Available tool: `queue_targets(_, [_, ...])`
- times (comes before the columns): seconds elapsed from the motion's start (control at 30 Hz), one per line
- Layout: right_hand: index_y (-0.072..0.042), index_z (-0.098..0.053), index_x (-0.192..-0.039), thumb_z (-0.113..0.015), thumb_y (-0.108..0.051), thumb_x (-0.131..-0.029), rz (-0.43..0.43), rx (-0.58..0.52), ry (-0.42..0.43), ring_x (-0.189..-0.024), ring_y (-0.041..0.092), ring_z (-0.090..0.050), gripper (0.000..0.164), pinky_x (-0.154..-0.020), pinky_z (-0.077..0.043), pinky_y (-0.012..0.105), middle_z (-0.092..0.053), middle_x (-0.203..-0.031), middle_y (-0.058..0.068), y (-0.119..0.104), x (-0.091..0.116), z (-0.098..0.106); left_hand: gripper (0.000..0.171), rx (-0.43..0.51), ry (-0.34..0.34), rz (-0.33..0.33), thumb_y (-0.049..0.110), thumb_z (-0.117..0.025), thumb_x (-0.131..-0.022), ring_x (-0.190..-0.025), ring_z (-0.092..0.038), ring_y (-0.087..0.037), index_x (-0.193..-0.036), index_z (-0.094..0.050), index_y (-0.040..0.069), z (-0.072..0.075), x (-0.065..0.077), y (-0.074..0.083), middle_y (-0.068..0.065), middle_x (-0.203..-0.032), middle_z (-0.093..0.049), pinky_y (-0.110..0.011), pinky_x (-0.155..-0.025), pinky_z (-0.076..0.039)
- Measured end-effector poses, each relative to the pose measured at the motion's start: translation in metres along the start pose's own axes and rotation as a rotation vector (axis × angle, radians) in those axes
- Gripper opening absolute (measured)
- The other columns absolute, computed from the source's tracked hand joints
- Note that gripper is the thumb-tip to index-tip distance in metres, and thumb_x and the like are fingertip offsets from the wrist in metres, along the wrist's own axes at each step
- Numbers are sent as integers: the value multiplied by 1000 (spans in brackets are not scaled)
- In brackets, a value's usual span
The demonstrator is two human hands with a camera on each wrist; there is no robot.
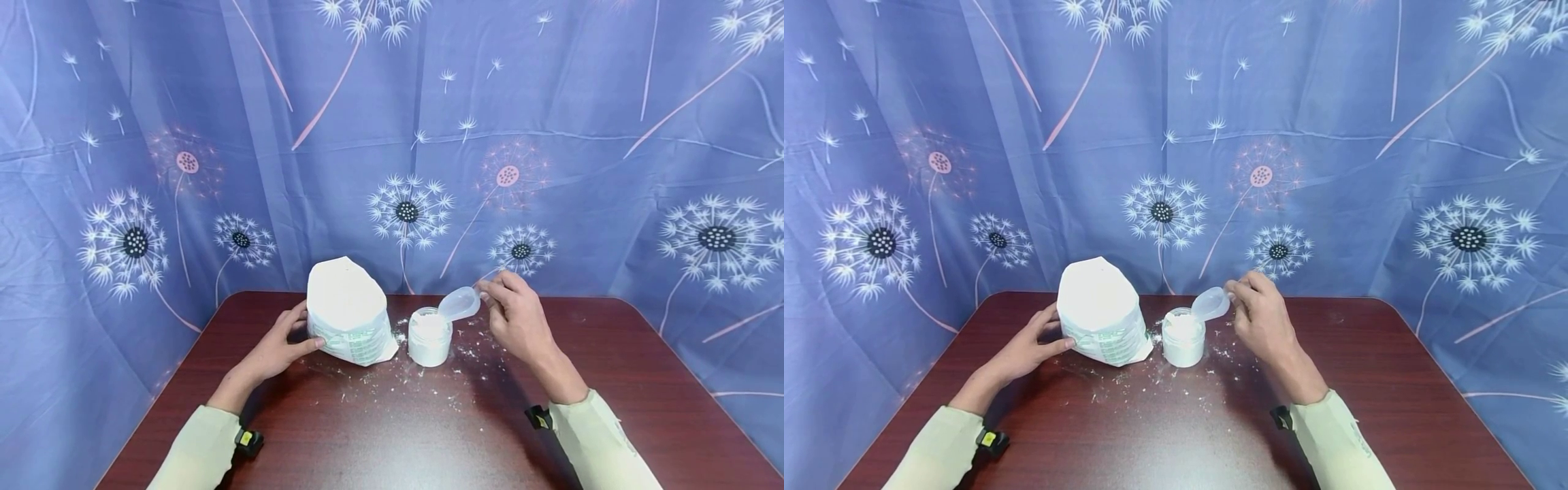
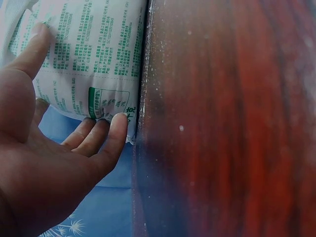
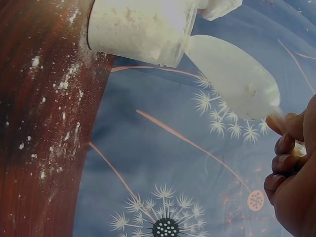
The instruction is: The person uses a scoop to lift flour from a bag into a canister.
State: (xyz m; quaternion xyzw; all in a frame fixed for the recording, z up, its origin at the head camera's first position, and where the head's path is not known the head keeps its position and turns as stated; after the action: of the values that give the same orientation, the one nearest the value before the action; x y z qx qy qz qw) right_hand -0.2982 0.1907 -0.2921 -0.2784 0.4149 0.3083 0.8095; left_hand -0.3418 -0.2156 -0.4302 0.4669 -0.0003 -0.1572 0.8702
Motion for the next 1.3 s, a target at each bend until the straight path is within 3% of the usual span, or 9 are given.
queue_targets(0.37, [2, -79, -103, -70, 11, -91, -21, 40, 0, -74, 14, -48, 17, -68, -37, 24, -56, -81, 2, 1, 0, 8, 91, 16, -3, 1, 33, -80, -98, -148, -39, -51, -170, -26, 18, 0, 0, 0, -23, -156, -34, -70, -116, -37])
queue_targets(0.7, [-1, -79, -100, -76, 6, -93, -22, 72, 11, -67, 7, -42, 11, -60, -35, 20, -54, -78, -1, -5, 10, 12, 90, 9, -10, 3, 34, -79, -98, -149, -38, -51, -170, -25, 20, -1, -1, 0, -23, -156, -34, -70, -116, -37])
queue_targets(1.0, [0, -81, -100, -80, 2, -92, -176, 119, 129, -64, 11, -47, 9, -59, -36, 18, -64, -80, 5, 8, 25, 25, 91, 5, -4, 5, 34, -79, -98, -148, -38, -51, -170, -26, 18, 0, -1, 0, -24, -156, -34, -69, -116, -38])
queue_targets(1.3, [1, -81, -97, -80, 4, -91, -229, 183, 117, -61, 13, -47, 6, -57, -34, 19, -63, -76, 6, 22, 39, 30, 91, 8, -6, 2, 34, -80, -98, -148, -38, -51, -169, -26, 19, 0, 0, 1, -23, -156, -34, -71, -115, -37])
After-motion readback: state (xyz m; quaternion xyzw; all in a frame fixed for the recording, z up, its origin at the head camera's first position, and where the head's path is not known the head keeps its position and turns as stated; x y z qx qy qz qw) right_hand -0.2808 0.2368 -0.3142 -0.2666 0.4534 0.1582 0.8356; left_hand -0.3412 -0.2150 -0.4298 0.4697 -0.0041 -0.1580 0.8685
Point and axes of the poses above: each hand's wrist, its own x-axis away from the middle knuckle, its own z-axis out of the back of the hand, y = z × x, the point moved 10 cm from there along -x, towards the middle knuckle
